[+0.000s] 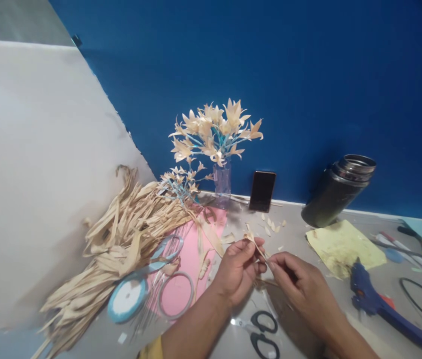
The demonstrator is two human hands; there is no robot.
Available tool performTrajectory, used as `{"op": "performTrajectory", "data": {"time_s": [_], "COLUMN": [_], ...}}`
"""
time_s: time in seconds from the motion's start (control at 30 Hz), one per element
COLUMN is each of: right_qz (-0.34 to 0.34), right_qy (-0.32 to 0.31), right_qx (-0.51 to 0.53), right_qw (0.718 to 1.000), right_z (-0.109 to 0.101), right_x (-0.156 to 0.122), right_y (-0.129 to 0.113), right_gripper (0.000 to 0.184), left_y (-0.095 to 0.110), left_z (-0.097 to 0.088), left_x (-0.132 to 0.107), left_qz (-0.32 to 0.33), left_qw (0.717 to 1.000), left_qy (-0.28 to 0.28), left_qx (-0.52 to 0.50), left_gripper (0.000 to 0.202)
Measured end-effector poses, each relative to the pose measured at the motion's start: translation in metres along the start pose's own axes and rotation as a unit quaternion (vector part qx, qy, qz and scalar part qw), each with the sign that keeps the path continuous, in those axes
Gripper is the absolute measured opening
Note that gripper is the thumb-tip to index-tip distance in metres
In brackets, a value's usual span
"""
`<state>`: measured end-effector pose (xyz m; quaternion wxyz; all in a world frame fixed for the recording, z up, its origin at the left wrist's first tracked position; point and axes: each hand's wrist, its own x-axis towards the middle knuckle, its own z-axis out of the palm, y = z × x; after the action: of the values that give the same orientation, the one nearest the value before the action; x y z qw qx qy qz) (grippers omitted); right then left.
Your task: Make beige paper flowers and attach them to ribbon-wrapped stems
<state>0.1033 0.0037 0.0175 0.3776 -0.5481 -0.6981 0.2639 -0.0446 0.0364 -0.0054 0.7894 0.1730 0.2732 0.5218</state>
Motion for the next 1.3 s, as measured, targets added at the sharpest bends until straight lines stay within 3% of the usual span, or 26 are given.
{"op": "performTrajectory", "data": {"time_s": [0.57, 0.9, 1.13, 1.3], "right_qz": [0.008, -0.006, -0.071, -0.138], "right_qy": [-0.015, 0.007, 0.046, 0.06], "right_qx": [0.001, 0.002, -0.044, -0.113], "right_qw": [1.0, 1.0, 0.995, 0.982], "right_z": [0.0005, 0.005, 0.0027, 0.0047], "right_x": [-0.0001, -0.0009, -0.0015, -0.004], "right_y": [0.0033, 0.0016, 0.0047, 0.007], "right_gripper": [0.026, 0.024, 0.021, 0.024], "left_y": [-0.0025, -0.0058, -0.0008, -0.0022], "left_z": [-0.0004, 0.0031, 0.007, 0.0084], "left_x": [0.0001, -0.0028, -0.0068, -0.0086], "left_qz": [-0.005, 0.004, -0.004, 0.018], "left_qw": [1.0, 1.0, 0.999, 1.0], "left_qy": [-0.01, -0.025, -0.031, -0.004], "left_qx": [-0.002, 0.016, -0.01, 0.001], "left_gripper": [0.029, 0.027, 0.034, 0.024]}}
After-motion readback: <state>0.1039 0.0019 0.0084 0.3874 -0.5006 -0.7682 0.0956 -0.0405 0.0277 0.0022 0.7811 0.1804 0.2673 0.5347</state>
